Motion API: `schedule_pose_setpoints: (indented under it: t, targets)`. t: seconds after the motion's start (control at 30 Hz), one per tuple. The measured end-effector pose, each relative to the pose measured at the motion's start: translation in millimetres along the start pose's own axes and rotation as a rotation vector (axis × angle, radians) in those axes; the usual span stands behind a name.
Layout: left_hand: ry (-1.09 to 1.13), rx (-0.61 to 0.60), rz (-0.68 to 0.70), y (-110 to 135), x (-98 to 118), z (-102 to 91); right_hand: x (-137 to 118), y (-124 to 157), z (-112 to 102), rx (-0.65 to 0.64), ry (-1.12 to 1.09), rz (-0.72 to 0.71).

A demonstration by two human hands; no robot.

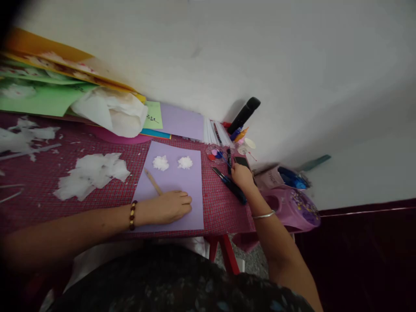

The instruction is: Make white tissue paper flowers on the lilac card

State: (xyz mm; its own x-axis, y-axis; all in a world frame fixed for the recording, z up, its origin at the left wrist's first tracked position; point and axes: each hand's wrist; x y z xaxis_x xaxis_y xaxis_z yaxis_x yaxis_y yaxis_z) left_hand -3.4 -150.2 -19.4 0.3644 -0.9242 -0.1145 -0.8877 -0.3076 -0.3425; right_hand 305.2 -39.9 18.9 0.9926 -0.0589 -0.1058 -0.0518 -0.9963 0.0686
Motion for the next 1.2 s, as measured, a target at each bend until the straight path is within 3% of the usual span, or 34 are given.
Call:
schedule_pose_setpoints:
  t: [0.47, 0.67, 0.73, 0.87, 1.07, 1.2]
  targets:
    - [0.037, -0.003, -0.028, 0, 1, -0.1, 12, 5, 1, -0.022, 0.048, -0.031]
    - [0.052, -0.059, -0.016, -1, 1, -1.9, 9, 1, -23, -0.046, 0.030, -0.083]
    - [0.077, -0.082, 0.000, -3, 1, -4.9, -1, -2, -31, 0.001, 0.006, -0.114]
    - [0.097, -0.107, 0.005, -5, -2, -8.7, -57, -2, -29, 0.047, -0.061, -0.350]
    - [0.045, -0.148, 0.030, -6, -2, -5.2, -192, 43, -2, -0.052, -0.243, -0.795]
    - [0.013, -0.116, 0.036, -5, -2, 1.4, -242, 59, 7, -0.134, -0.239, -0.900]
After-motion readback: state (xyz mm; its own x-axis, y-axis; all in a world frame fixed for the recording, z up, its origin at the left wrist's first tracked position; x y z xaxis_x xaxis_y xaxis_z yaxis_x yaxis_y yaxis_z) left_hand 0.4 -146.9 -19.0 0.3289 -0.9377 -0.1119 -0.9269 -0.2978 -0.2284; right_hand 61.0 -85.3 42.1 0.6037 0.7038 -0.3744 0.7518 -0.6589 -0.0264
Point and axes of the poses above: each hand's wrist, its own y-axis away from the middle knuckle, its own z-axis out of the palm, x = y × z, and after that the axes turned 15 degrees about -y, right-handed
